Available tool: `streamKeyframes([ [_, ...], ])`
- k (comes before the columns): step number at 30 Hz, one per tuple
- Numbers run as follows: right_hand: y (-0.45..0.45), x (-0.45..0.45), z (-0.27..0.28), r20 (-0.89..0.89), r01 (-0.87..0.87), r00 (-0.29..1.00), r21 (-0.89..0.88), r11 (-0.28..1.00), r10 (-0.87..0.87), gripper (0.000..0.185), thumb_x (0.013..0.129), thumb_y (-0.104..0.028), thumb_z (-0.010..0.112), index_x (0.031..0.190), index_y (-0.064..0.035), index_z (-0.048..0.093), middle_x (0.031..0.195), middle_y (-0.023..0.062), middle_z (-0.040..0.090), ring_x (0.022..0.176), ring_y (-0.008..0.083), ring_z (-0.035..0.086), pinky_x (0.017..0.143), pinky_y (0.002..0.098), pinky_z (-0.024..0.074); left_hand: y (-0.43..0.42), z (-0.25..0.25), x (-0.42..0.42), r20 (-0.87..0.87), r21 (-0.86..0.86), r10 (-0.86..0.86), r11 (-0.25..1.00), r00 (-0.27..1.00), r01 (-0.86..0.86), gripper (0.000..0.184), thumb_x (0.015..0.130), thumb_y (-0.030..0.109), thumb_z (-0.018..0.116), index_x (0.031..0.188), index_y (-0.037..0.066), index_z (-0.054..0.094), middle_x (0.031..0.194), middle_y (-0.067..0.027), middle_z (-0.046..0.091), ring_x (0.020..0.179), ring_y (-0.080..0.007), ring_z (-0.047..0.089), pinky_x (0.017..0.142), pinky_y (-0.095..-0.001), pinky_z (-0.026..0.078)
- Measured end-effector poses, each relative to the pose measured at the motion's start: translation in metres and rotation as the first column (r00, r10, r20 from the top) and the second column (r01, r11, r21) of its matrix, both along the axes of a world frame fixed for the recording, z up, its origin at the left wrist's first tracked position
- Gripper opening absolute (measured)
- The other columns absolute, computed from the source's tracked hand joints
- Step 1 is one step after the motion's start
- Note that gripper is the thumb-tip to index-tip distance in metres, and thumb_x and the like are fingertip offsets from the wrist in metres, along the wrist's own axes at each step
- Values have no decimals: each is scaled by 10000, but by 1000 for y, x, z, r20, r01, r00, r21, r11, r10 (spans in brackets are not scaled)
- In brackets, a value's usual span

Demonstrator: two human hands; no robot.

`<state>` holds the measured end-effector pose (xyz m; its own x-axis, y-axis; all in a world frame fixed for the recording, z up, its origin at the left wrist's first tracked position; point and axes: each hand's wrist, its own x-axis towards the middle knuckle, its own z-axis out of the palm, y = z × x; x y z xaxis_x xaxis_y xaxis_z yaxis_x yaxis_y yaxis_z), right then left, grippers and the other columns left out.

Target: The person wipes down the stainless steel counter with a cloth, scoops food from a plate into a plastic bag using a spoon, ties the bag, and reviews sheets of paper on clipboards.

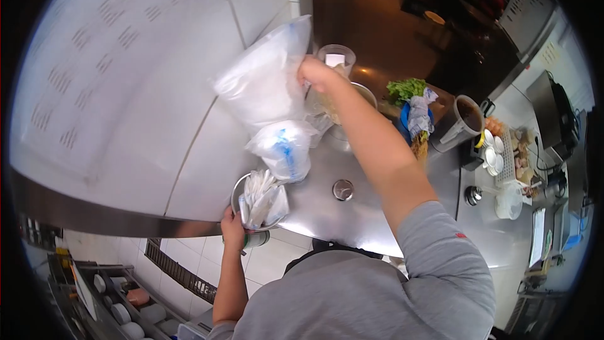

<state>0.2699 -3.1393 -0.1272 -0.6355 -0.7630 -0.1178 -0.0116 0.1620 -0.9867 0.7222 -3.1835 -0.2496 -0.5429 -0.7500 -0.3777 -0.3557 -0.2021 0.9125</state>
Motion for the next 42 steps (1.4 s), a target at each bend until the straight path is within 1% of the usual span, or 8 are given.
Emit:
streamKeyframes([
  [4, 17, 49, 41, -121, -107, 983, 219, 970, 135, 314, 549, 78, 577, 862, 86, 587, 775, 160, 578, 700, 253, 578, 567, 383, 447, -5, -3, -4, 0, -33, 35, 999, 999, -35, 297, 880, 115, 465, 1138, 4, 561, 862, -91, 636, 623, -165, 623, 440, -285, 529],
  [11, 75, 52, -6, -506, 130, 812, -330, 935, -292, 506, 698, 33, 572, 1197, -42, 534, 1123, 155, 609, 1028, 291, 592, 858, 323, 458, -8, -3, 5, -2, -29, 27, 999, 1000, -27, 301, 937, 220, 456, 1134, 12, 546, 878, -66, 615, 643, -121, 597, 452, -250, 501],
  [15, 204, 41, -54, -718, 552, 668, 301, 778, -196, 370, 774, -61, 490, 1117, -111, 622, 1086, 196, 608, 1012, 354, 575, 876, 404, 463, 24, -12, 28, -90, 155, 196, 971, 976, -181, 404, 948, 400, 430, 1144, 57, 509, 961, -63, 602, 701, -147, 602, 553, -292, 531],
  [20, 188, 60, -124, -642, 411, 766, 519, 749, 26, 359, 746, -87, 578, 1102, -63, 609, 1030, 230, 606, 991, 351, 575, 876, 413, 464, 51, -12, 26, -112, 306, 264, 926, 958, -219, 443, 945, 457, 404, 1148, 73, 494, 1010, -55, 579, 797, -164, 605, 644, -339, 539],
  [24, 126, 99, -141, -750, 350, 660, 257, 901, -42, 256, 761, -82, 546, 985, 0, 638, 989, 238, 625, 952, 357, 601, 833, 436, 482, 44, -23, 26, -141, 362, 299, 903, 944, -231, 448, 946, 462, 399, 1147, 74, 497, 1029, -57, 577, 810, -163, 589, 694, -354, 539],
  [27, 106, 116, -79, -579, 246, 803, 540, 805, 143, 262, 762, -78, 535, 993, -2, 631, 919, 219, 647, 898, 379, 617, 821, 440, 486, 40, -23, 31, -113, 330, 264, 919, 958, -214, 460, 945, 464, 402, 1165, 71, 494, 1076, -64, 570, 811, -169, 577, 714, -357, 535],
  [33, 120, 62, -125, -662, 499, 707, 217, 839, -249, 121, 752, -77, 541, 800, -31, 641, 831, 213, 641, 839, 366, 621, 779, 427, 488, 43, -11, 36, -163, 299, 196, 944, 967, -141, 482, 939, 470, 417, 1192, 64, 480, 1137, -77, 550, 877, -190, 567, 770, -374, 521],
  [42, 161, -14, -129, -538, 410, 805, 202, 889, -249, 113, 667, 2, 563, 710, -67, 642, 697, 124, 639, 692, 286, 630, 670, 360, 489, 49, -18, 38, -195, 334, 231, 929, 953, -157, 520, 939, 465, 423, 1264, 58, 421, 1232, -87, 497, 981, -247, 564, 828, -401, 502],
])
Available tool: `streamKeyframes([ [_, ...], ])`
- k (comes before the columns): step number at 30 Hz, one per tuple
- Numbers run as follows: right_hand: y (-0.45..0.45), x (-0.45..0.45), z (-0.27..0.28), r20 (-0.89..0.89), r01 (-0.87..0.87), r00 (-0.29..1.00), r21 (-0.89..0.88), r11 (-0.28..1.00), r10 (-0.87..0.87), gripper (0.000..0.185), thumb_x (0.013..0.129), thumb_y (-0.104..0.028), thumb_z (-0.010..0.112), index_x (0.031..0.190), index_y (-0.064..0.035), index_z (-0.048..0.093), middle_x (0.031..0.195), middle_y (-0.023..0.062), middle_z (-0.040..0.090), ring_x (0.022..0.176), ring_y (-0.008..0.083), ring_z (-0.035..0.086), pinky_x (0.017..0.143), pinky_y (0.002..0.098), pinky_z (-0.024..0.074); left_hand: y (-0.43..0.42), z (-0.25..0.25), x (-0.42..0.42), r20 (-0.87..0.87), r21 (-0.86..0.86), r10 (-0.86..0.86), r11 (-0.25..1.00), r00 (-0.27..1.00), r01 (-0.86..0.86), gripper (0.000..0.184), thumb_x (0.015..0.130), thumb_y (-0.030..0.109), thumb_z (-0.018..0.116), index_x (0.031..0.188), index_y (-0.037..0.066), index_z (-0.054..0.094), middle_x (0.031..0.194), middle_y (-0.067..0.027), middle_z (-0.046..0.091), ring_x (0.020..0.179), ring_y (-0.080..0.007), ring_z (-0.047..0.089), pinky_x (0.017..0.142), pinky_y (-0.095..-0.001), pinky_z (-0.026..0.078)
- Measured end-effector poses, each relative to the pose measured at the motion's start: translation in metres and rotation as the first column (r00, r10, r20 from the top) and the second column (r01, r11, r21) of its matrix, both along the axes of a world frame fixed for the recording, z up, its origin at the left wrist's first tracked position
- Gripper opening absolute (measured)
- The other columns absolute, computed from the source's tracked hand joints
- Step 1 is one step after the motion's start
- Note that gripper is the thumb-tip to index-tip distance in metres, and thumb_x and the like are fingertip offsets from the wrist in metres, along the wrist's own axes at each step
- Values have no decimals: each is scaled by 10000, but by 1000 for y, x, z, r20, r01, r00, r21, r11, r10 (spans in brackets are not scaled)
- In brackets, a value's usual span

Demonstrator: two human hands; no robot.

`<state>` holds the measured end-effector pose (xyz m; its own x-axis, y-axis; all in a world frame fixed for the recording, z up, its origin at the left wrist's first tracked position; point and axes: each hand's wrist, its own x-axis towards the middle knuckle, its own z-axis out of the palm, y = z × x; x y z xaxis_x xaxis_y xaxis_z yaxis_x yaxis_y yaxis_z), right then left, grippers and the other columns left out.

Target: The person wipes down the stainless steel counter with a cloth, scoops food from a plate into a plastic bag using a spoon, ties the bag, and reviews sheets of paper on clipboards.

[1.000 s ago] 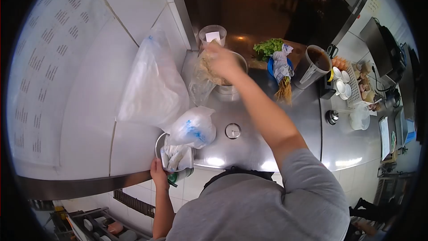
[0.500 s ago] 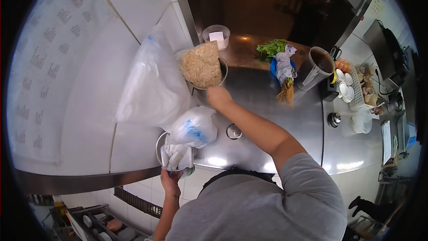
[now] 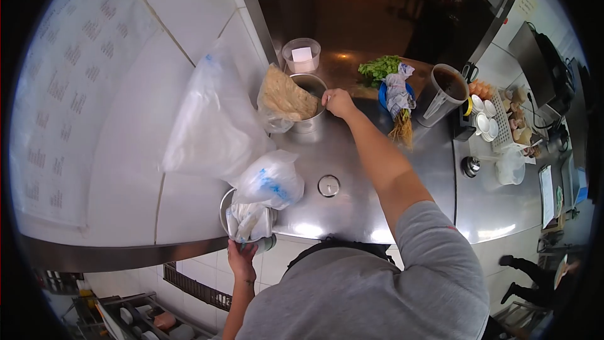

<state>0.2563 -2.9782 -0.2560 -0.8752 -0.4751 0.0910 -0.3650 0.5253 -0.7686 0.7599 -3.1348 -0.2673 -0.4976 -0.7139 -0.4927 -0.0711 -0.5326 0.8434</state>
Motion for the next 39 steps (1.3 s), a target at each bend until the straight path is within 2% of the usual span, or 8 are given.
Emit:
streamKeyframes([
  [5, -9, -18, 8, 192, -103, 978, 83, 991, 86, 206, 717, -14, 511, 796, -101, 679, 748, 135, 659, 658, 227, 637, 595, 349, 497, -3, -2, 0, 42, -12, -19, 1000, 999, 20, 460, 949, 407, 417, 1262, 70, 410, 1222, -100, 502, 909, -264, 602, 751, -395, 533],
  [9, -20, 11, 26, 240, -107, 961, -127, 986, 135, 600, 637, 46, 686, 1209, -82, 556, 1129, 116, 602, 908, 149, 600, 766, 244, 483, -7, 13, -9, 46, 11, -40, 999, 998, 39, 381, 938, 297, 440, 1236, 61, 423, 1184, -109, 528, 753, -271, 647, 597, -353, 557],
  [12, 5, 40, 13, 178, 33, 981, -551, 834, 79, 550, 655, 37, 680, 1184, -68, 571, 1107, 102, 615, 911, 152, 603, 767, 264, 488, -14, 21, -22, 35, -45, -26, 999, 999, 27, 328, 898, 156, 472, 1202, 34, 454, 1094, -140, 573, 737, -247, 649, 579, -307, 564],
  [16, 108, 103, -10, 110, -30, 993, -78, 996, 39, 468, 706, -8, 642, 1160, -115, 601, 928, 71, 653, 831, 172, 622, 764, 289, 490, -22, 16, -27, 124, -95, 15, 996, 992, -4, 336, 904, 113, 437, 1221, 1, 433, 1067, -152, 580, 740, -226, 643, 578, -307, 566],
  [18, 129, 166, 9, 409, -125, 910, 108, 986, 71, 414, 709, -73, 687, 1116, -112, 621, 862, 60, 646, 832, 171, 621, 768, 282, 484, -27, 12, -29, 144, -107, 13, 994, 989, 3, 342, 907, 110, 431, 1230, 0, 427, 1073, -156, 577, 738, -224, 640, 582, -305, 566],
  [23, 91, 232, -41, -1, -252, 967, -130, 959, 254, 360, 732, -174, 708, 1070, -82, 621, 849, 112, 628, 803, 275, 618, 752, 324, 492, -13, -3, -23, -63, 87, 203, 976, 977, -197, 352, 948, 239, 408, 1207, 5, 455, 1071, -122, 581, 861, -267, 613, 776, -383, 537],
  [30, 46, 227, -4, -27, -303, 953, -159, 940, 303, 130, 744, -97, 647, 867, -56, 647, 903, 134, 619, 831, 318, 594, 756, 379, 481, 59, 5, -26, -24, 412, -451, 809, 892, 420, 418, 872, 140, 514, 1247, -3, 396, 1170, -187, 544, 1045, -325, 572, 874, -430, 491],
  [39, 68, 273, -57, -36, -519, 855, -113, 848, 518, 154, 691, -34, 614, 844, -46, 631, 885, 159, 606, 873, 353, 566, 799, 423, 459, 48, -7, -20, 160, 305, -585, 795, 795, 524, 422, 830, 198, 540, 1222, 64, 458, 1137, -119, 571, 1026, -280, 578, 858, -406, 473],
])
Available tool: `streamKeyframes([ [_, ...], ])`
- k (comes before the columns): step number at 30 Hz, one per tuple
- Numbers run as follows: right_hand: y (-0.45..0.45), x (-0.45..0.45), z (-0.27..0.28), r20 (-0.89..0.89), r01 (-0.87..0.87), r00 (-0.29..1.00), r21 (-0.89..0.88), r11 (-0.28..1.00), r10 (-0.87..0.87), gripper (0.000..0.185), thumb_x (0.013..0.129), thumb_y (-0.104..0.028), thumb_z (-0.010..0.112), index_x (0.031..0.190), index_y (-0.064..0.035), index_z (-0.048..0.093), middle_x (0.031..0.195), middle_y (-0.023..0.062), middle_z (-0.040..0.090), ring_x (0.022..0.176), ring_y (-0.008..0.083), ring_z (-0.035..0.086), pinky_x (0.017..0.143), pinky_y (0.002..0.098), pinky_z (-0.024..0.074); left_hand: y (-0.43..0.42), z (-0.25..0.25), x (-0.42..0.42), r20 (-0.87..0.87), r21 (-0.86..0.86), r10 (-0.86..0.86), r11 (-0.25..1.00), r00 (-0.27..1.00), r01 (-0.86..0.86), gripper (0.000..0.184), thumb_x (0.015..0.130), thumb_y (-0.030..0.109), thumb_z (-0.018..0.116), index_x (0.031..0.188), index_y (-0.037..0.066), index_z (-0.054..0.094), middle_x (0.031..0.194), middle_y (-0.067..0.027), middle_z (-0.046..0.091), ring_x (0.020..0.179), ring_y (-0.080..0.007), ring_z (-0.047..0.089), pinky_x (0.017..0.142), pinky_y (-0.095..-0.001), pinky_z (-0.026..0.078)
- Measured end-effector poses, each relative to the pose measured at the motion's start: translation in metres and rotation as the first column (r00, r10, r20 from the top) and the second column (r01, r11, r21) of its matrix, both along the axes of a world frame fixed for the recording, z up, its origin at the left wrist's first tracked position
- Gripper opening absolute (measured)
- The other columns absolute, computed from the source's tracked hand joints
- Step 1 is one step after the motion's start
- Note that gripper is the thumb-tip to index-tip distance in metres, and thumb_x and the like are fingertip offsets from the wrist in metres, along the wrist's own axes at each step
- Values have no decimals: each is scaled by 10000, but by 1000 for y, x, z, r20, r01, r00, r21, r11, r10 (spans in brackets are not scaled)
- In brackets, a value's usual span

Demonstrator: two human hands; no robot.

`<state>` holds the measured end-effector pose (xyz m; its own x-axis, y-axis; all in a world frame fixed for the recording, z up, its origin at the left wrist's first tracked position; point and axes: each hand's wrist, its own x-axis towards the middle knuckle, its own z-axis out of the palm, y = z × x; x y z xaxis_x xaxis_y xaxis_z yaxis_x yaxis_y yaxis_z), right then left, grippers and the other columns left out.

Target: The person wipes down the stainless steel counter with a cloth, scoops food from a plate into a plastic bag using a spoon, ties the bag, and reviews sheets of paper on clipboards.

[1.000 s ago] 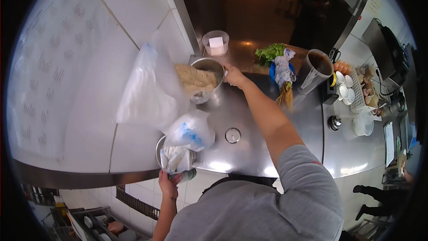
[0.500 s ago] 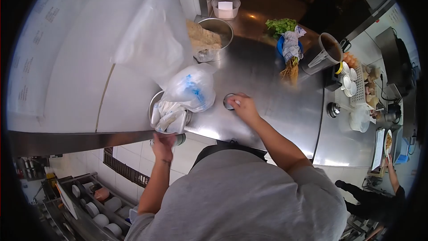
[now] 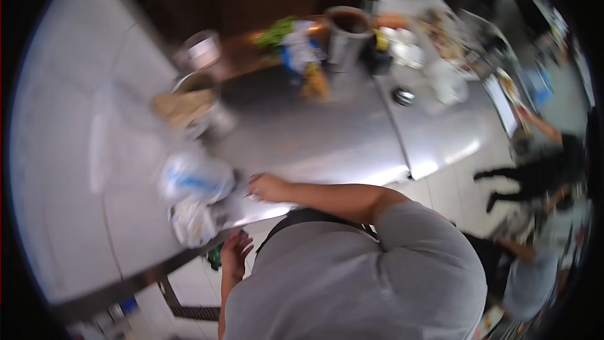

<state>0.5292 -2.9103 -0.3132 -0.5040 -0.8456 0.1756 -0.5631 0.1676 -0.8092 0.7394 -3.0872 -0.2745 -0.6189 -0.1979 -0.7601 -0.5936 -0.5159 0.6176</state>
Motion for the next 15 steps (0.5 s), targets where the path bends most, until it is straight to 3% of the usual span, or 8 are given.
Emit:
streamKeyframes([
  [2, -15, 10, -11, 67, 57, 996, -33, 998, -54, 177, 716, -71, 625, 891, -47, 623, 932, 164, 606, 902, 347, 563, 807, 422, 454, 9, -15, -1, 42, 35, -33, 999, 999, 32, 450, 822, 216, 550, 1236, 74, 450, 1138, -116, 568, 1042, -283, 563, 877, -415, 453],
  [6, 13, 17, 45, 289, 250, 931, -57, 967, -224, 155, 824, -186, 604, 922, -68, 628, 964, 137, 631, 918, 338, 579, 788, 411, 459, 26, -31, -24, -38, 71, -98, 992, 995, 100, 474, 834, 186, 556, 1272, 66, 422, 1155, -124, 550, 1061, -284, 543, 876, -418, 445],
  [8, 46, 13, 48, 272, 389, 882, 36, 920, -384, 218, 862, -256, 576, 942, -57, 619, 893, 137, 636, 824, 313, 595, 745, 393, 464, 33, -39, -35, -62, 91, -128, 987, 990, 134, 429, 856, 156, 547, 1259, 54, 440, 1131, -126, 563, 987, -284, 583, 829, -403, 476],
  [9, 71, 10, 52, 256, 461, 847, 82, 884, -465, 255, 881, -291, 562, 952, -51, 614, 857, 136, 638, 777, 301, 602, 723, 384, 467, 30, -56, -34, -117, 1, -260, 965, 959, 262, 407, 859, 154, 545, 1243, 52, 456, 1112, -127, 571, 950, -281, 596, 807, -396, 485],
  [10, 107, 8, 68, 390, 512, 727, 240, 825, -565, 286, 888, -314, 548, 945, -38, 598, 788, 131, 617, 695, 267, 580, 675, 365, 460, 26, -79, -30, -162, -95, -392, 920, 906, 381, 386, 863, 153, 542, 1228, 49, 472, 1094, -127, 579, 912, -277, 608, 784, -388, 494],
  [11, 157, 12, 86, 489, 544, 556, 398, 739, -672, 319, 895, -337, 534, 937, -24, 581, 719, 126, 597, 614, 233, 557, 627, 347, 454, 42, -71, -39, -148, -132, -452, 890, 880, 435, 351, 870, 153, 537, 1201, 45, 494, 1065, -123, 593, 874, -263, 616, 754, -372, 499],
  [13, 210, 24, 62, 649, 627, 388, 333, 704, -654, 264, 887, -274, 494, 901, -18, 558, 634, 80, 533, 541, 154, 463, 541, 302, 407, 75, -49, -54, -117, -206, -566, 818, 816, 538, 288, 883, 153, 528, 1147, 37, 536, 1008, -113, 619, 799, -235, 632, 695, -340, 508],
  [15, 254, 41, 54, 737, 727, 313, 220, 650, -599, 172, 850, -172, 470, 938, -44, 545, 663, 52, 531, 529, 138, 439, 508, 280, 389, 109, -16, -72, -15, -93, -524, 849, 852, 520, 264, 891, 149, 519, 1127, 34, 546, 992, -105, 628, 807, -211, 629, 679, -320, 502],
])
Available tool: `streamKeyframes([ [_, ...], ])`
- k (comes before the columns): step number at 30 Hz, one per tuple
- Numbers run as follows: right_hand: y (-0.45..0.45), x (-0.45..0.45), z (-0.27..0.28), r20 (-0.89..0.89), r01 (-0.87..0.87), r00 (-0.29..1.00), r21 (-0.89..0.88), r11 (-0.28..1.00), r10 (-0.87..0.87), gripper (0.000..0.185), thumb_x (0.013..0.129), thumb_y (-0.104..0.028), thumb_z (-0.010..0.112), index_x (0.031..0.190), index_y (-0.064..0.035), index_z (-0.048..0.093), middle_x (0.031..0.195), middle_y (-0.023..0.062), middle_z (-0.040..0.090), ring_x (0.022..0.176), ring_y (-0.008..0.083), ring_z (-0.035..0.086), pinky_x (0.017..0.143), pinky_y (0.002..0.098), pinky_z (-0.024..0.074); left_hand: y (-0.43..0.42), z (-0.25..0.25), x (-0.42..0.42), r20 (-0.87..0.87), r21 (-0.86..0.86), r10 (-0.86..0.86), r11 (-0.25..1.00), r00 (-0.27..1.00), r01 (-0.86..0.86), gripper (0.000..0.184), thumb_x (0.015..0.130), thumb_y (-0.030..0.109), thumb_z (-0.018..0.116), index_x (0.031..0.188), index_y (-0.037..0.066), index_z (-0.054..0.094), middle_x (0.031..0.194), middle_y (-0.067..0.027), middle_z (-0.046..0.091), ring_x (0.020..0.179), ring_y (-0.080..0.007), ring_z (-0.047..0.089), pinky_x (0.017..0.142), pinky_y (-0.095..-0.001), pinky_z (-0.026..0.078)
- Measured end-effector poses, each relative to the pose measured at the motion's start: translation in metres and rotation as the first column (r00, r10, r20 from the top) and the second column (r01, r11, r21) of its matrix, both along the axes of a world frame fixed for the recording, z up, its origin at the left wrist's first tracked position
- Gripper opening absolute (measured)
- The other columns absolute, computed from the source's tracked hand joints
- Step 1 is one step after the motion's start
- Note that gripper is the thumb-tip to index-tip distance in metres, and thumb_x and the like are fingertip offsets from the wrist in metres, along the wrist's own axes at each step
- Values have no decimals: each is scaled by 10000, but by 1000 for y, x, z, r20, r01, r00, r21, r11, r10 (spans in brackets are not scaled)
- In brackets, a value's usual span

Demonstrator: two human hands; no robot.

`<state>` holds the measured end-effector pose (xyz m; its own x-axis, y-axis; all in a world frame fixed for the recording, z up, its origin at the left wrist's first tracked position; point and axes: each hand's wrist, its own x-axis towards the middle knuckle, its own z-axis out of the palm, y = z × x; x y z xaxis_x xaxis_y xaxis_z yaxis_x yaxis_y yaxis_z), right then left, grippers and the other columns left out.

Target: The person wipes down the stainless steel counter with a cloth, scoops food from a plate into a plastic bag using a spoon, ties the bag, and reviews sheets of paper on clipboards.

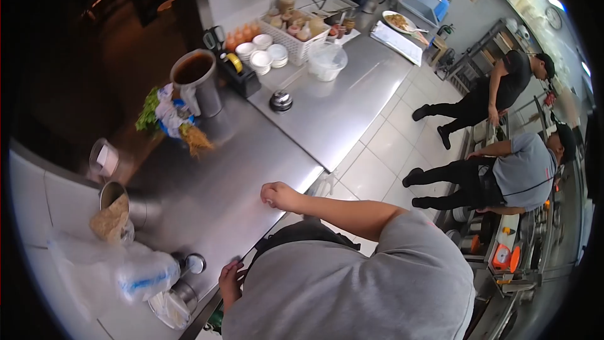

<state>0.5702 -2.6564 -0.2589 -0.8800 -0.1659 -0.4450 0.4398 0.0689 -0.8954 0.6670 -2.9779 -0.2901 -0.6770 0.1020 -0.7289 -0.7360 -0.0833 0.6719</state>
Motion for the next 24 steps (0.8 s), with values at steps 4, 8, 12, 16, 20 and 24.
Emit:
streamKeyframes([
  [4, 71, 42, 29, -17, 293, 955, -108, 950, -297, 273, 787, -44, 485, 1059, -62, 496, 715, 23, 525, 521, 115, 423, 488, 257, 390, 77, 22, -40, -147, -24, -118, 993, 982, 115, 241, 898, 134, 513, 1112, 29, 551, 982, -97, 636, 799, -177, 621, 659, -282, 488],
  [8, 146, 95, 14, 16, 617, 777, -214, 757, -629, 439, 833, -51, 503, 1255, -127, 410, 733, 30, 516, 519, 89, 416, 402, 230, 311, 171, 39, -77, -282, -8, -290, 954, 914, 300, 236, 903, 131, 516, 1110, 23, 549, 988, -96, 634, 806, -156, 611, 670, -255, 477],
  [12, 196, 195, 27, 93, 876, 476, -129, 464, -874, 257, 914, -203, 526, 1160, -129, 527, 604, -9, 467, 442, 62, 367, 364, 240, 256, 260, 70, -90, -382, 26, -597, 756, 705, 654, 234, 913, 146, 517, 1103, 14, 547, 986, -93, 634, 822, -142, 607, 679, -244, 472],
  [16, 168, 307, 18, 94, 988, -84, -121, -95, -992, 227, 865, -289, 614, 801, -84, 543, 517, -45, 395, 402, 67, 320, 358, 245, 250, 319, 69, -87, -396, -93, -834, 454, 385, 886, 228, 915, 146, 518, 1100, 16, 545, 994, -93, 635, 815, -134, 613, 678, -240, 473],
  [20, 75, 388, -34, 99, 838, -525, -117, -533, -846, 150, 820, -91, 594, 937, -57, 506, 680, 30, 488, 531, 128, 458, 428, 253, 337, 362, 36, -59, -301, -137, -952, 105, 60, 985, 248, 921, 176, 518, 1119, 27, 537, 1017, -88, 632, 814, -135, 617, 684, -245, 477],
  [24, -27, 470, -92, 297, 657, -679, -162, -737, -671, 281, 802, -28, 621, 1051, -25, 490, 817, 97, 544, 779, 223, 604, 644, 349, 516, 392, 31, 14, -255, -111, -945, -180, -204, 977, 256, 923, 191, 515, 1127, 38, 534, 1036, -90, 624, 852, -150, 613, 701, -262, 479],
])
